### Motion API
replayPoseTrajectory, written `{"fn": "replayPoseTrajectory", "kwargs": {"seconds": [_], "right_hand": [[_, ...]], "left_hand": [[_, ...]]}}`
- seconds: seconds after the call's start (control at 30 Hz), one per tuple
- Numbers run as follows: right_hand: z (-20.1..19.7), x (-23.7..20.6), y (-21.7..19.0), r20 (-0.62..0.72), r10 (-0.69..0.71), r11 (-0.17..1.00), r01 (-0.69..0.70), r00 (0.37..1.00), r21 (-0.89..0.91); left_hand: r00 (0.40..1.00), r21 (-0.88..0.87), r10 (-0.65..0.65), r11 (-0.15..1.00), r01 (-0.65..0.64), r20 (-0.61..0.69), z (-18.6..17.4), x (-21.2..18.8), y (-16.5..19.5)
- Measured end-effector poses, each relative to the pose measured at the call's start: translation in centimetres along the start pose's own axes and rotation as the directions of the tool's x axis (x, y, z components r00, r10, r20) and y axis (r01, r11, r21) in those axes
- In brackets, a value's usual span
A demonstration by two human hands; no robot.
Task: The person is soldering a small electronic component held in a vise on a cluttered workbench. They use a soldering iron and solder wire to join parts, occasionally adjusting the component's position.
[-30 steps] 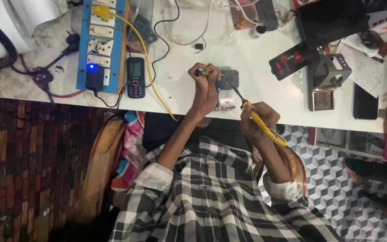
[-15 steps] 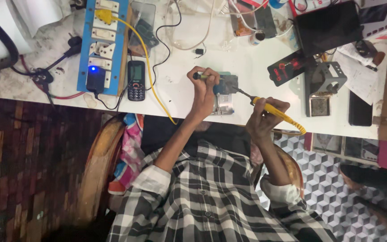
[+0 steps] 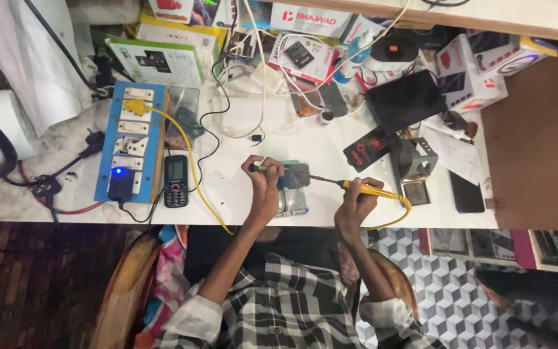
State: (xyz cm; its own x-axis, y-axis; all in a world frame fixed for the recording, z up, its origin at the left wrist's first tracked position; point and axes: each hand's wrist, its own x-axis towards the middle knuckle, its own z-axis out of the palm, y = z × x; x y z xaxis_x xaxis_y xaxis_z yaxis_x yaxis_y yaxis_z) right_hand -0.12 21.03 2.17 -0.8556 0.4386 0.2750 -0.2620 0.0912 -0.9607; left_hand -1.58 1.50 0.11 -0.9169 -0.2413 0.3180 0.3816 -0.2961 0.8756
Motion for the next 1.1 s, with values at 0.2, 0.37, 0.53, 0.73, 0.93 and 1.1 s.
{"fn": "replayPoseTrajectory", "kwargs": {"seconds": [0.2,0.37,0.53,0.73,0.93,1.1], "right_hand": [[0.0,1.2,1.5,-0.037,0.174,0.960,-0.161,0.984,0.228],[-0.2,1.9,2.2,-0.096,0.305,0.912,-0.262,0.947,0.317],[-1.0,1.5,3.1,-0.062,0.326,0.910,-0.296,0.943,0.291],[-0.5,0.6,2.4,-0.073,0.333,0.901,-0.294,0.940,0.320],[0.7,0.5,2.3,-0.157,0.349,0.934,-0.328,0.924,0.145],[1.2,-0.4,3.7,-0.224,0.208,0.958,-0.244,0.952,-0.149]], "left_hand": [[0.998,-0.030,-0.034,0.999,0.032,-0.044,-0.1,0.9,-0.8],[1.000,-0.023,0.012,1.000,-0.013,-0.026,0.3,1.0,-0.1],[1.000,-0.045,0.014,0.999,-0.014,-0.009,0.0,0.4,0.4],[0.999,-0.078,0.027,0.997,-0.025,0.024,0.1,0.2,0.9],[0.999,-0.032,0.022,0.999,-0.021,0.025,-0.9,0.7,1.3],[0.998,-0.094,0.038,0.995,-0.033,0.047,-1.7,0.6,0.5]]}}
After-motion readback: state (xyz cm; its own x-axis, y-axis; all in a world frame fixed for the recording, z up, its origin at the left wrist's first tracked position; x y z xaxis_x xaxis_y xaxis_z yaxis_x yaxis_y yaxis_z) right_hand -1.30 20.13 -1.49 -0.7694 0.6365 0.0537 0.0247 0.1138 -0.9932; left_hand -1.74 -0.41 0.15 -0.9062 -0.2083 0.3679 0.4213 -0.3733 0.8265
